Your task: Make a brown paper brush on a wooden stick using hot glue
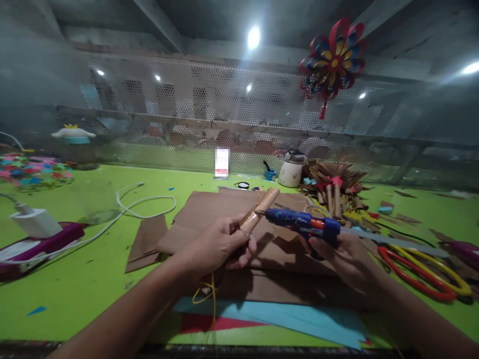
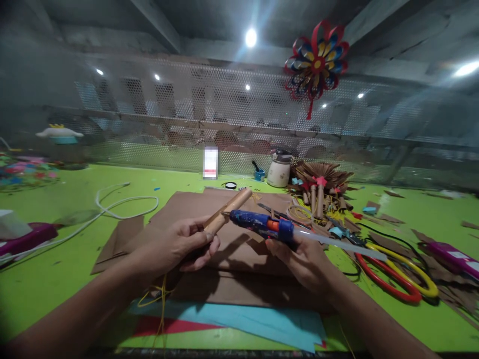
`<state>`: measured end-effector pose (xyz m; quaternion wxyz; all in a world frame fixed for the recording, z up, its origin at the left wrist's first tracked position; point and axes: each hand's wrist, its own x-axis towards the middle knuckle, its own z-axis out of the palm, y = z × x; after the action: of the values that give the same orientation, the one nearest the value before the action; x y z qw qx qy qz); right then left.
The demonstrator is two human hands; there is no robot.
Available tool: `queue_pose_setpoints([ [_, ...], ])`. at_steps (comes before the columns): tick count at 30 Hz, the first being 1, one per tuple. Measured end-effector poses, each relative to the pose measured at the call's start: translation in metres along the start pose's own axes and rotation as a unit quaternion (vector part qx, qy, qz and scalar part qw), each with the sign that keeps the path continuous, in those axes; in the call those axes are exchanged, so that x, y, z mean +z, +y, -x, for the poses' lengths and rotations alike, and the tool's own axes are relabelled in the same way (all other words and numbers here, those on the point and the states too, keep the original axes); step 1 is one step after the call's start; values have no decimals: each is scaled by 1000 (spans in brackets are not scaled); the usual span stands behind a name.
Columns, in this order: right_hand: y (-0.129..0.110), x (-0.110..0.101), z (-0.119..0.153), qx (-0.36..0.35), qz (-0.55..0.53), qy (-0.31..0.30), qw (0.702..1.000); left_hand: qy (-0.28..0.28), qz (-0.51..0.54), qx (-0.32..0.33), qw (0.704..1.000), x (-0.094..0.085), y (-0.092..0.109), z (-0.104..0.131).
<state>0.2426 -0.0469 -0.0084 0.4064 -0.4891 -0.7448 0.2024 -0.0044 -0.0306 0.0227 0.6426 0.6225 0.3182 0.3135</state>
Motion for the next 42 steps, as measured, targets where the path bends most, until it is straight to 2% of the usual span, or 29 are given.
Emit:
queue_pose_setpoints([
  [6, 13, -2, -4, 11, 103, 101, 990, 4, -6, 8, 1000, -2, -1, 0],
  [11, 20, -2, -9, 19, 104, 116, 988, 6, -7, 14, 1000, 0, -2, -1],
  [16, 15, -8, -20, 8, 134, 152, 979, 8, -13, 15, 1000, 1, 3, 0],
  [19, 13, -10, -21, 0, 110, 167, 980, 9, -23, 11, 1000, 0, 4, 0],
  [22, 14, -5, -12, -12, 83, 154, 985, 20, -33, 0, 999, 0, 3, -1],
  [27, 12, 7, 6, -76, 94, 31, 992, 29, -15, -8, 999, 0, 3, -2],
  [30, 7, 8, 7, -129, 105, 4, 986, 21, -3, -19, 1000, -2, 3, -2],
  [32, 7, 7, 4, -143, 109, 14, 984, 13, 7, -22, 1000, -2, 3, -1],
  [38, 20, 2, -11, -143, 116, 93, 978, -7, 31, -19, 999, -3, 5, 0],
  [42, 27, -4, -20, -102, 139, 130, 976, -19, 24, -20, 999, -5, 2, -1],
])
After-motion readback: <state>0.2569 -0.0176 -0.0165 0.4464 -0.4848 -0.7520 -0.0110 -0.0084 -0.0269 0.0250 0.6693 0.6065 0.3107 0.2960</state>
